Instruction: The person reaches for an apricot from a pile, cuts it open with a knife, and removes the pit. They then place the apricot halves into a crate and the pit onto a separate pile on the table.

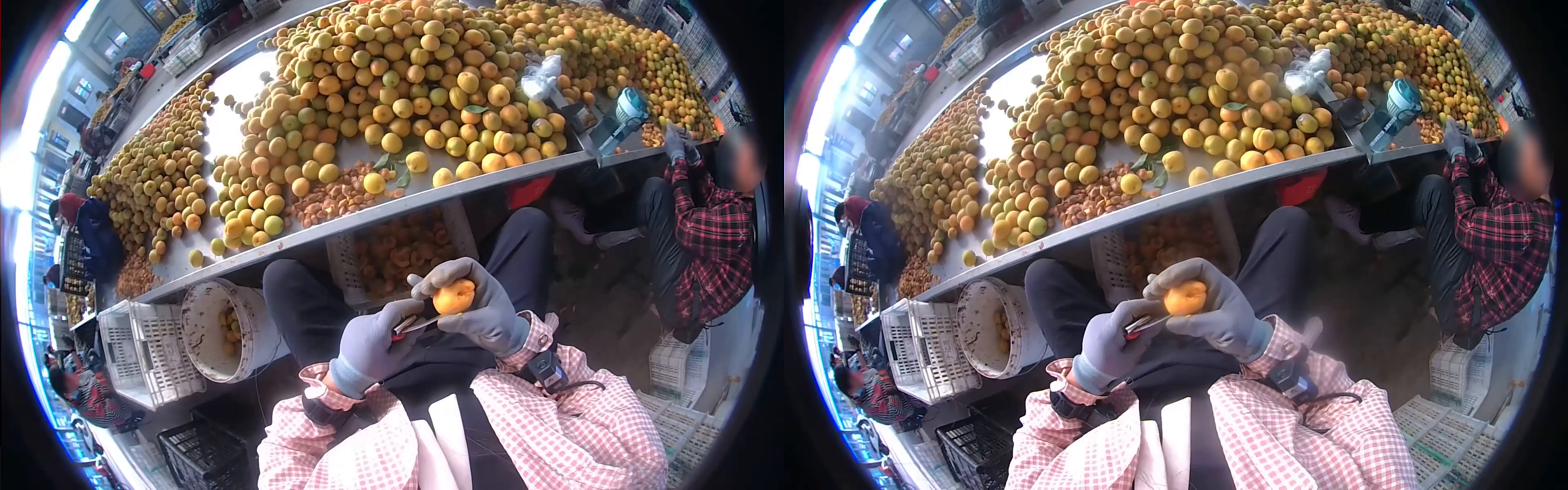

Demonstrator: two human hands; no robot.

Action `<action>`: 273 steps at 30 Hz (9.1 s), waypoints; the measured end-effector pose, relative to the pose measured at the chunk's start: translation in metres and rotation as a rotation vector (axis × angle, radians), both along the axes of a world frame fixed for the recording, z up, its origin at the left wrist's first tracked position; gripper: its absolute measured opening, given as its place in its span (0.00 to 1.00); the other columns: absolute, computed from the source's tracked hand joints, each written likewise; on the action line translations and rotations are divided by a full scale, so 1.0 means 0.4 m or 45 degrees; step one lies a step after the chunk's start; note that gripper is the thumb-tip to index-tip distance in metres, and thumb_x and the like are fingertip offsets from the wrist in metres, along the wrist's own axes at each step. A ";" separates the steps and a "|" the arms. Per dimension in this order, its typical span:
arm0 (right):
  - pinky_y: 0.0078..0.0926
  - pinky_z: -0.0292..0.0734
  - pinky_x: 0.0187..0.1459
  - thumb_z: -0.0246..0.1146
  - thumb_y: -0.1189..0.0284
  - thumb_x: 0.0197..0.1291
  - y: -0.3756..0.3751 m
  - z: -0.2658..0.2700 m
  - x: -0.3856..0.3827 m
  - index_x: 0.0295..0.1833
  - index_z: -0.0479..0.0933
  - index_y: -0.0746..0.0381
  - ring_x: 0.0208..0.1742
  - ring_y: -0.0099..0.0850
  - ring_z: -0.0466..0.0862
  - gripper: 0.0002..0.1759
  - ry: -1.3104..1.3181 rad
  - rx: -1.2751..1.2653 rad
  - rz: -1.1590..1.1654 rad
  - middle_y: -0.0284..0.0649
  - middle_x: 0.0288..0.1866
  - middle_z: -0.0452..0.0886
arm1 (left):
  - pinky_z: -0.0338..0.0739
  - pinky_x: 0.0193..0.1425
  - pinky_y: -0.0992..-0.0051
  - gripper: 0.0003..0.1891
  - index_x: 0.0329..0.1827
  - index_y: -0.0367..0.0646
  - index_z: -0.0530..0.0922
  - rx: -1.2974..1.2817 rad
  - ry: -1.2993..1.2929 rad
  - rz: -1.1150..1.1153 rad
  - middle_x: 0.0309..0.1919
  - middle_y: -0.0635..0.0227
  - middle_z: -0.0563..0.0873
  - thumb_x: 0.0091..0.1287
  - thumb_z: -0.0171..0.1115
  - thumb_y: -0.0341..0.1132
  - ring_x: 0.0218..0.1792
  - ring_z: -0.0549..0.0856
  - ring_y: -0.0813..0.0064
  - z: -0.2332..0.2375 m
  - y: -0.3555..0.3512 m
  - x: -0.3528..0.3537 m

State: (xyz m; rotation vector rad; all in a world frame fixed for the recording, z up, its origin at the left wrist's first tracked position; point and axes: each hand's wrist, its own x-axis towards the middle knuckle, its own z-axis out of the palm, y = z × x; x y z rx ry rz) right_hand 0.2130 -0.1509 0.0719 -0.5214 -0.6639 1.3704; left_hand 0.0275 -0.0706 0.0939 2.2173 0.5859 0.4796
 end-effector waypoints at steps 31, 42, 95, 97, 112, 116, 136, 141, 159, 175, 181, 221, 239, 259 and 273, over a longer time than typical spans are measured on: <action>0.26 0.73 0.62 0.65 0.88 0.52 0.003 0.002 -0.057 0.56 0.70 0.61 0.58 0.27 0.77 0.25 -0.268 -0.181 -0.161 0.39 0.53 0.77 | 0.78 0.35 0.58 0.21 0.53 0.47 0.71 -0.004 0.047 0.213 0.33 0.53 0.85 0.57 0.66 0.31 0.34 0.84 0.48 -0.042 -0.015 0.037; 0.22 0.74 0.60 0.70 0.78 0.58 0.009 -0.006 -0.017 0.65 0.69 0.62 0.56 0.24 0.79 0.29 0.103 -0.253 -0.104 0.38 0.56 0.79 | 0.77 0.36 0.60 0.13 0.48 0.46 0.73 -0.225 0.205 0.195 0.32 0.53 0.85 0.67 0.64 0.40 0.35 0.85 0.49 -0.031 0.003 0.039; 0.15 0.72 0.24 0.50 0.56 0.71 0.032 -0.052 -0.026 0.49 0.75 0.60 0.33 0.23 0.80 0.19 0.179 -0.928 -0.085 0.37 0.40 0.81 | 0.77 0.46 0.79 0.27 0.60 0.42 0.73 -0.429 -0.152 0.236 0.39 0.69 0.84 0.59 0.75 0.34 0.39 0.81 0.83 -0.066 0.029 0.014; 0.19 0.78 0.32 0.50 0.56 0.71 0.023 -0.072 -0.029 0.47 0.76 0.60 0.36 0.23 0.81 0.18 0.086 -1.023 -0.129 0.34 0.41 0.81 | 0.77 0.47 0.78 0.30 0.62 0.42 0.71 -0.467 -0.081 0.174 0.41 0.69 0.85 0.58 0.76 0.35 0.40 0.82 0.82 -0.052 0.031 0.027; 0.21 0.77 0.48 0.49 0.58 0.74 0.011 -0.088 -0.061 0.48 0.73 0.58 0.45 0.23 0.80 0.15 0.344 -0.872 0.059 0.35 0.45 0.78 | 0.80 0.35 0.69 0.47 0.66 0.43 0.68 0.158 -0.105 -0.119 0.32 0.62 0.86 0.44 0.81 0.49 0.30 0.87 0.57 -0.052 0.062 0.062; 0.23 0.76 0.49 0.51 0.57 0.74 0.012 -0.079 -0.048 0.49 0.73 0.58 0.46 0.24 0.80 0.15 -0.165 -0.727 0.069 0.36 0.45 0.78 | 0.81 0.37 0.68 0.43 0.67 0.46 0.69 0.279 -0.100 -0.210 0.37 0.59 0.86 0.47 0.78 0.46 0.34 0.87 0.54 -0.042 0.061 0.067; 0.23 0.69 0.29 0.47 0.64 0.74 0.132 -0.035 -0.030 0.33 0.71 0.59 0.27 0.22 0.73 0.16 -0.437 -0.405 -0.516 0.33 0.27 0.73 | 0.69 0.22 0.82 0.29 0.70 0.48 0.68 -2.258 -0.836 0.058 0.21 0.76 0.74 0.75 0.44 0.58 0.17 0.71 0.85 -0.078 0.042 0.115; 0.16 0.70 0.25 0.46 0.50 0.74 0.107 -0.082 0.010 0.33 0.73 0.57 0.24 0.22 0.75 0.25 0.215 -0.748 -0.062 0.33 0.24 0.75 | 0.55 0.13 0.82 0.30 0.69 0.52 0.68 -2.151 -0.668 0.263 0.14 0.76 0.62 0.74 0.42 0.62 0.09 0.57 0.85 -0.078 0.060 0.103; 0.19 0.70 0.57 0.61 0.63 0.70 0.085 -0.120 -0.065 0.57 0.73 0.63 0.52 0.19 0.76 0.18 -0.489 -0.464 -0.021 0.32 0.50 0.79 | 0.56 0.15 0.85 0.28 0.69 0.45 0.69 -1.579 -0.492 0.274 0.20 0.80 0.71 0.75 0.52 0.53 0.13 0.63 0.90 -0.136 0.084 0.073; 0.12 0.71 0.23 0.55 0.52 0.71 -0.025 -0.037 -0.096 0.57 0.73 0.61 0.28 0.26 0.81 0.24 0.392 -0.917 0.686 0.41 0.46 0.81 | 0.58 0.14 0.81 0.29 0.71 0.42 0.65 -1.728 -1.037 -0.233 0.17 0.77 0.67 0.75 0.52 0.50 0.11 0.60 0.86 -0.084 0.082 0.072; 0.15 0.72 0.30 0.58 0.58 0.71 -0.014 -0.089 -0.096 0.53 0.74 0.63 0.29 0.20 0.77 0.19 -0.460 -0.674 0.147 0.36 0.39 0.80 | 0.73 0.42 0.73 0.32 0.70 0.42 0.66 -1.710 -1.263 0.642 0.33 0.74 0.75 0.72 0.56 0.54 0.32 0.75 0.79 -0.041 0.048 0.108; 0.17 0.73 0.45 0.65 0.67 0.66 -0.040 -0.033 -0.104 0.57 0.70 0.65 0.42 0.17 0.76 0.20 -0.773 -0.489 0.225 0.35 0.45 0.77 | 0.58 0.16 0.83 0.22 0.63 0.40 0.72 -1.420 -1.168 0.625 0.23 0.77 0.71 0.74 0.55 0.46 0.13 0.63 0.87 -0.050 0.045 0.081; 0.20 0.71 0.55 0.62 0.75 0.65 -0.056 -0.041 -0.128 0.66 0.62 0.61 0.52 0.21 0.73 0.26 -0.470 -0.433 0.138 0.37 0.54 0.72 | 0.57 0.16 0.82 0.12 0.53 0.40 0.77 -1.318 -1.444 0.367 0.15 0.76 0.67 0.75 0.56 0.39 0.12 0.60 0.86 -0.016 0.014 0.084; 0.23 0.72 0.55 0.62 0.63 0.69 -0.064 -0.050 -0.145 0.66 0.63 0.62 0.52 0.25 0.75 0.27 -1.001 -0.162 -0.194 0.39 0.57 0.71 | 0.59 0.16 0.81 0.11 0.52 0.39 0.76 -1.118 -1.503 0.389 0.16 0.75 0.69 0.75 0.55 0.37 0.12 0.62 0.86 -0.016 -0.001 0.098; 0.16 0.73 0.39 0.61 0.72 0.67 -0.063 -0.038 -0.156 0.63 0.61 0.60 0.35 0.18 0.74 0.23 -0.712 -0.499 -0.004 0.35 0.46 0.72 | 0.62 0.19 0.82 0.12 0.50 0.35 0.76 -1.302 -1.275 0.299 0.18 0.73 0.73 0.73 0.59 0.37 0.14 0.67 0.85 -0.028 -0.003 0.083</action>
